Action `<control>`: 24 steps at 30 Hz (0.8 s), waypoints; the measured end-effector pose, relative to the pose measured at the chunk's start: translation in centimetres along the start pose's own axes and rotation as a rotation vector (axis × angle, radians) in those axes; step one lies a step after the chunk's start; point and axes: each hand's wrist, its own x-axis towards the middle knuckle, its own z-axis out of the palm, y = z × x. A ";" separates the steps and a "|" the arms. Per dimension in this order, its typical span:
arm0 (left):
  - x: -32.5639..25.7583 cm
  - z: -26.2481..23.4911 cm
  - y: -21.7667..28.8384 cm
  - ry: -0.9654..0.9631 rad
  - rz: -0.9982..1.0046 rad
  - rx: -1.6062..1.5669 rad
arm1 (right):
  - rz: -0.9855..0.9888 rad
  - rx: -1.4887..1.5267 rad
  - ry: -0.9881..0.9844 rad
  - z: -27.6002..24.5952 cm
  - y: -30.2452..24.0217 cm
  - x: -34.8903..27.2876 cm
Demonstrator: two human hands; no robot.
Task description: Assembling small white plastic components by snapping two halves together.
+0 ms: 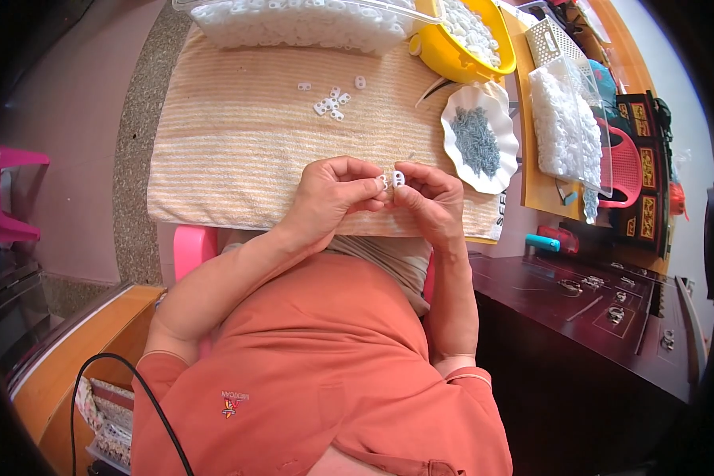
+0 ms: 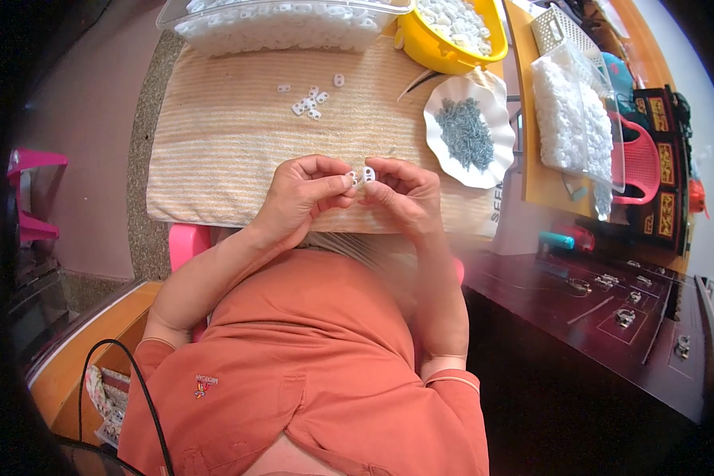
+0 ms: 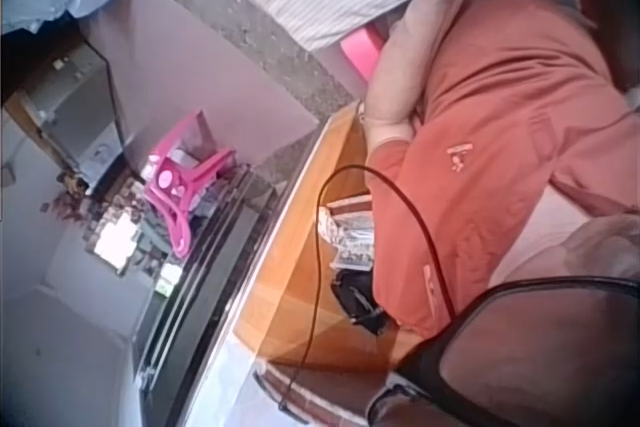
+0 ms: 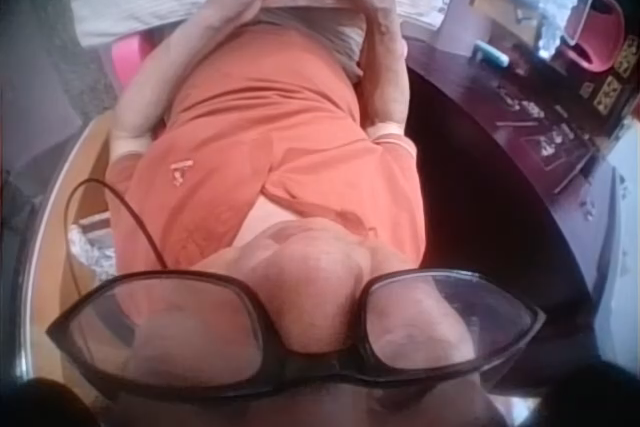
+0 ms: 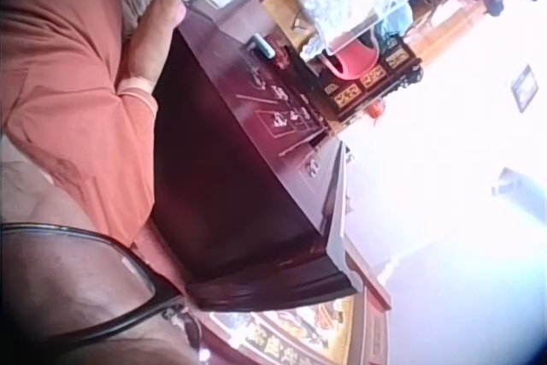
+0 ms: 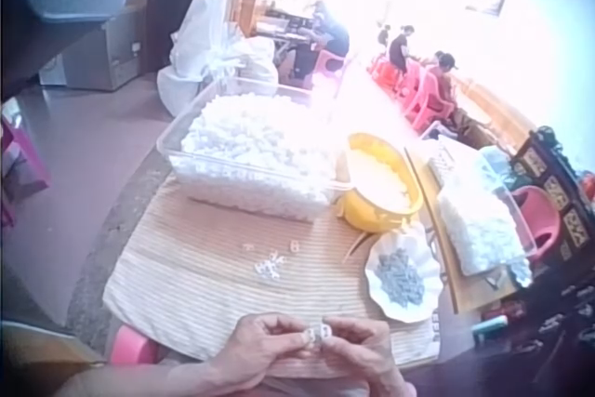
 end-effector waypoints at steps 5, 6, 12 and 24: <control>-0.1 0.0 0.0 -0.003 0.000 -0.007 | 0.010 0.006 -0.014 0.3 -0.3 0.0; -0.1 0.0 0.0 -0.003 -0.002 -0.001 | 0.016 0.016 -0.015 0.3 -0.3 0.0; -0.1 0.2 0.1 0.005 -0.015 0.014 | 0.024 -0.001 -0.028 0.1 -0.2 -0.1; -0.1 0.1 0.0 -0.012 -0.028 0.021 | 0.010 0.047 -0.057 0.5 -0.4 -0.1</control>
